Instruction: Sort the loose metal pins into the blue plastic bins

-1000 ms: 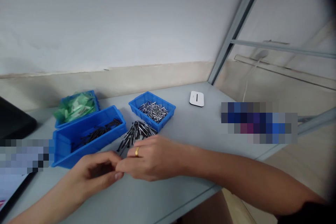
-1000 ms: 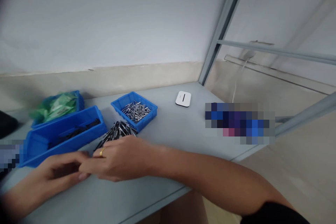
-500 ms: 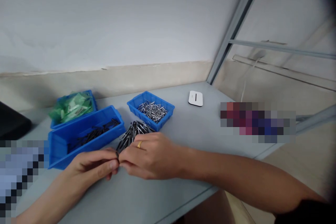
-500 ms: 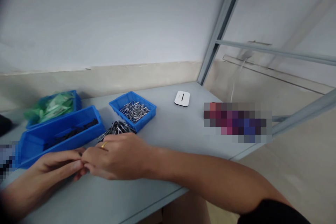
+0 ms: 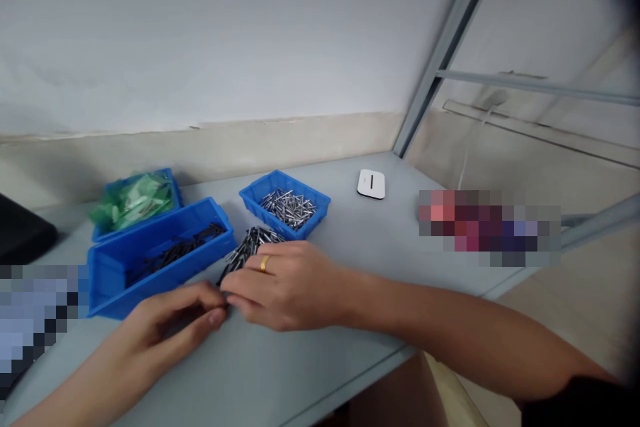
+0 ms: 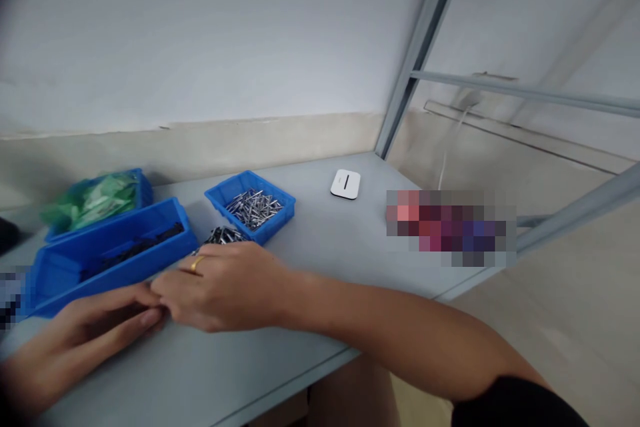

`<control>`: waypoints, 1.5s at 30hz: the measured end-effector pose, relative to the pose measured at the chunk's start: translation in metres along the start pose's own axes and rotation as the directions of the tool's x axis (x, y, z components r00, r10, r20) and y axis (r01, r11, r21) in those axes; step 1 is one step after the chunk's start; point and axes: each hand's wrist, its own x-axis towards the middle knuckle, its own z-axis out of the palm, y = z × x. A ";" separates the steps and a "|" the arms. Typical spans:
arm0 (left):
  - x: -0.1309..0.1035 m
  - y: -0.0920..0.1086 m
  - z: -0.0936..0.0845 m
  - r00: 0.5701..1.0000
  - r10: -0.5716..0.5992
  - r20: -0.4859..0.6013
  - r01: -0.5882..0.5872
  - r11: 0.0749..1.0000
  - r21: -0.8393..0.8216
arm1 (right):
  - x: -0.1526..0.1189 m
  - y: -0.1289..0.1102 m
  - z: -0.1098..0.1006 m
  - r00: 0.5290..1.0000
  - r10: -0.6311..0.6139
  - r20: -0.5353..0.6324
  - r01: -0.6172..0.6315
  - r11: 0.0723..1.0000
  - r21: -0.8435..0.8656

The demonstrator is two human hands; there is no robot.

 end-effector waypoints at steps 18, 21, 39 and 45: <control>-0.002 -0.001 -0.002 0.975 0.029 -0.222 -0.020 0.999 0.045 | -0.005 0.001 -0.003 0.912 0.065 0.404 -0.070 0.998 -0.002; -0.002 0.003 0.001 0.955 0.056 -0.292 -0.044 0.998 0.047 | -0.007 0.000 0.000 0.925 0.058 0.377 -0.064 0.998 0.003; -0.001 0.041 0.006 0.966 -0.204 -0.158 0.155 0.949 -0.275 | -0.006 -0.004 0.002 0.957 0.044 0.286 -0.077 0.991 0.106; 0.002 0.026 0.005 0.994 -0.111 0.020 0.112 0.953 -0.281 | -0.002 -0.003 -0.003 0.915 -0.053 0.400 -0.005 0.990 0.142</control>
